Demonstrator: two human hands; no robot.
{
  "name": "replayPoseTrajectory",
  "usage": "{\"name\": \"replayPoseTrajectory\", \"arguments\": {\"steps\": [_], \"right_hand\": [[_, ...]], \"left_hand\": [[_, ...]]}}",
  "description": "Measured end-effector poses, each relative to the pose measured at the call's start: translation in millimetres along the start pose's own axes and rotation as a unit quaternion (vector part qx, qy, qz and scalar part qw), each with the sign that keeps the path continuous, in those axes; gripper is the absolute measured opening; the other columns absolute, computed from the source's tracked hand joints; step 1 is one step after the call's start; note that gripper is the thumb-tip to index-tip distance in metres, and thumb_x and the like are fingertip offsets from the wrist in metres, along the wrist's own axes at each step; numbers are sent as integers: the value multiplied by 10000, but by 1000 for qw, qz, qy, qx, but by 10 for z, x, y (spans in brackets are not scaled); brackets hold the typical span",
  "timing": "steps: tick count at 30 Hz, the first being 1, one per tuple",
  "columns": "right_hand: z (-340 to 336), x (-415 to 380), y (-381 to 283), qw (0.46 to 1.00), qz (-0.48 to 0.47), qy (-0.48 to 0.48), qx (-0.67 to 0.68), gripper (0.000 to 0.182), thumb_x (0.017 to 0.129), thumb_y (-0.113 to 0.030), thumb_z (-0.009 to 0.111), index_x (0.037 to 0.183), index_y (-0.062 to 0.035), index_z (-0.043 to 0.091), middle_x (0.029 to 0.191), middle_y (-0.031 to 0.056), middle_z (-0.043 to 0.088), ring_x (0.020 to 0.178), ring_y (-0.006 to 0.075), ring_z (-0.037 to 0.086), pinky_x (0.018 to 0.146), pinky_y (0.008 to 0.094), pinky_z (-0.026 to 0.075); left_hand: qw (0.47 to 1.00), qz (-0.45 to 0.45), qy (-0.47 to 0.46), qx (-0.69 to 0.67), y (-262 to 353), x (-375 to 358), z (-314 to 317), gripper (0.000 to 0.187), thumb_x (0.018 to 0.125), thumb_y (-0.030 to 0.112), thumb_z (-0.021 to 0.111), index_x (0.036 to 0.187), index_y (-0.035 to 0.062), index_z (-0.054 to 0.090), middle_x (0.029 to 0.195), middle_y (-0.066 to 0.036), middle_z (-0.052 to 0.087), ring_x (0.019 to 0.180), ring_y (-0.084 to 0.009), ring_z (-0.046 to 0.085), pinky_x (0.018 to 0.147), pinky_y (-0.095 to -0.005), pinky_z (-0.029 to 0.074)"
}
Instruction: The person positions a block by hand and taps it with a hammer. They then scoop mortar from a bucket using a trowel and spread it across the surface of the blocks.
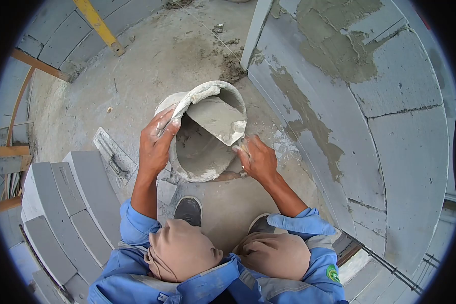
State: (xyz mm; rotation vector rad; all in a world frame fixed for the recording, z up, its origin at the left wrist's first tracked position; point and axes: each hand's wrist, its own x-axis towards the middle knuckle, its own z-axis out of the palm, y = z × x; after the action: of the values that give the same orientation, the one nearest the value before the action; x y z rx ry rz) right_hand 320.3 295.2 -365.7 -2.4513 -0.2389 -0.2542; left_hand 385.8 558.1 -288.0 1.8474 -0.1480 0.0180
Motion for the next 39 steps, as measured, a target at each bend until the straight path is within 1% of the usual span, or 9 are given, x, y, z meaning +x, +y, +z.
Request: {"name": "replayPoseTrajectory", "arguments": {"steps": [5, 8, 9, 11, 15, 19, 24, 30, 39], "right_hand": [[-142, 146, 448, 995, 54, 55, 58, 283, 882, -203, 697, 1067, 3, 640, 831, 139, 621, 717, 319, 645, 643, 403, 493], [-246, 430, 598, 958, 192, 55, 204, 308, 939, -290, 665, 1003, 10, 634, 725, 76, 616, 632, 146, 606, 594, 341, 492], [-292, 570, 656, 959, 192, 57, 203, 308, 939, -290, 665, 1003, 10, 634, 725, 76, 616, 632, 146, 606, 594, 341, 492], [-400, 761, 761, 850, 365, 16, 379, 322, 935, -315, 674, 1016, -4, 651, 748, 52, 626, 584, 120, 589, 520, 287, 480], [-532, 343, 796, 820, 405, 41, 403, 304, 952, -308, 656, 1009, -9, 654, 758, 36, 618, 557, 108, 569, 481, 253, 466], [-503, -10, 633, 842, 391, 63, 367, 305, 949, -310, 663, 1019, -13, 655, 777, 31, 612, 558, 99, 555, 486, 251, 465], [-151, 518, 446, 915, 280, 18, 291, 282, 939, -289, 671, 935, -13, 615, 693, 13, 567, 545, 100, 543, 471, 275, 429], [208, 995, 712, 887, 299, 86, 341, 291, 943, -294, 660, 870, -23, 583, 697, 26, 582, 494, 111, 537, 448, 278, 443], [-246, 10, 655, 877, 303, 155, 338, 266, 950, -300, 660, 894, -45, 607, 736, 22, 597, 545, 87, 547, 470, 247, 455]], "left_hand": [[997, -47, 29, -52, -417, 149, -572, 402, 958, 217, 620, 1246, -62, 629, 1214, -122, 647, 1135, -200, 573, 1012, -312, 409], [991, -95, 61, -72, -664, 140, -808, 430, 968, 246, 621, 1267, -64, 614, 1189, -101, 649, 1104, -181, 576, 1005, -296, 408], [989, -109, 76, -71, -714, 115, -853, 446, 975, 262, 617, 1278, -65, 606, 1178, -94, 650, 1089, -173, 578, 1003, -287, 405], [986, -109, 72, -102, -804, 60, -912, 457, 980, 274, 610, 1284, -67, 599, 1173, -95, 653, 1076, -168, 584, 991, -280, 411], [983, -115, 98, -100, -888, -80, -1005, 458, 985, 274, 603, 1290, -67, 594, 1181, -97, 650, 1078, -162, 581, 980, -275, 416], [975, -132, 130, -122, -1073, -252, -1034, 488, 989, 298, 596, 1297, -79, 582, 1192, -104, 646, 1087, -158, 570, 985, -270, 407], [982, -107, 131, -78, -1020, -232, -943, 502, 992, 294, 591, 1305, -97, 563, 1194, -110, 645, 1085, -156, 565, 987, -273, 408], [985, -106, 128, -52, -952, -302, -896, 502, 996, 277, 584, 1321, -103, 546, 1197, -114, 645, 1081, -155, 567, 991, -275, 409], [973, -113, 184, -75, -1004, -544, -831, 444, 990, 246, 592, 1279, -91, 581, 1156, -104, 651, 1064, -149, 567, 975, -270, 413]]}}
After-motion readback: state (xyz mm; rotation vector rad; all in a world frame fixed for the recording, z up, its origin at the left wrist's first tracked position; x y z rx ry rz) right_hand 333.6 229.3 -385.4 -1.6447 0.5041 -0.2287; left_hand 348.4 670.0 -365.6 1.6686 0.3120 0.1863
